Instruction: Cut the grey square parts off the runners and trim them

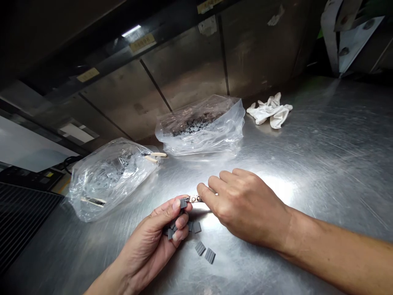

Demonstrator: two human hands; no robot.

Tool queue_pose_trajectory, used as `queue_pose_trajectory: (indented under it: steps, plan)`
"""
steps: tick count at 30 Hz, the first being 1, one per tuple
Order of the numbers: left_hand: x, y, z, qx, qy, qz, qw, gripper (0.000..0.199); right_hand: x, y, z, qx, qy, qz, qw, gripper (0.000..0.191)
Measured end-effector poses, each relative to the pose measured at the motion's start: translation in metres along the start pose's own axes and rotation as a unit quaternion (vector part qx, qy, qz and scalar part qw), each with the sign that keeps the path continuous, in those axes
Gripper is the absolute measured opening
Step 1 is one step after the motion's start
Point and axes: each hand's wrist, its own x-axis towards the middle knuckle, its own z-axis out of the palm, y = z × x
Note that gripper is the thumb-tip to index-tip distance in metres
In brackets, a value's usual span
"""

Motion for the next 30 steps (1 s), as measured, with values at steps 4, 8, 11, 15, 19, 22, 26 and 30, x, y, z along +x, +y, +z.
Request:
queue_pose_trajectory:
  steps: [4, 8, 11, 15, 19, 22, 26, 30]
  plan:
    - [0.0011, -0.0010, -0.0005, -0.017, -0.007, -0.008, 1.000, 0.009, -0.0019, 0.0004, 0.0000, 0.006, -0.012, 0.004, 1.000, 0.019]
    - [0.0002, -0.0014, -0.0009, -0.035, -0.033, -0.010, 0.999, 0.009, -0.0033, 0.0022, -0.0011, 0.040, -0.023, 0.039, 0.998, 0.016]
    - [-0.0007, -0.0020, -0.0011, -0.042, -0.035, -0.009, 0.998, 0.009, -0.0020, 0.0020, -0.0019, 0.088, -0.016, 0.058, 0.994, 0.015]
    - [0.0003, -0.0025, -0.0010, -0.053, -0.032, -0.007, 0.998, 0.011, 0.0007, -0.0010, -0.0014, 0.125, -0.003, 0.064, 0.990, 0.014]
    - [0.0014, -0.0030, -0.0007, -0.055, -0.039, -0.006, 0.998, 0.011, 0.0013, -0.0038, -0.0006, 0.125, -0.002, 0.063, 0.990, 0.010]
    - [0.0017, -0.0034, -0.0012, -0.054, -0.042, -0.005, 0.998, 0.010, 0.0008, -0.0047, -0.0005, 0.121, 0.001, 0.064, 0.991, 0.009]
    - [0.0015, -0.0040, -0.0029, -0.054, -0.044, -0.006, 0.998, 0.010, 0.0002, -0.0050, 0.0003, 0.120, 0.003, 0.065, 0.991, 0.008]
    - [0.0011, -0.0049, -0.0033, -0.051, -0.043, -0.009, 0.998, 0.011, 0.0002, -0.0054, 0.0009, 0.116, 0.005, 0.062, 0.991, 0.008]
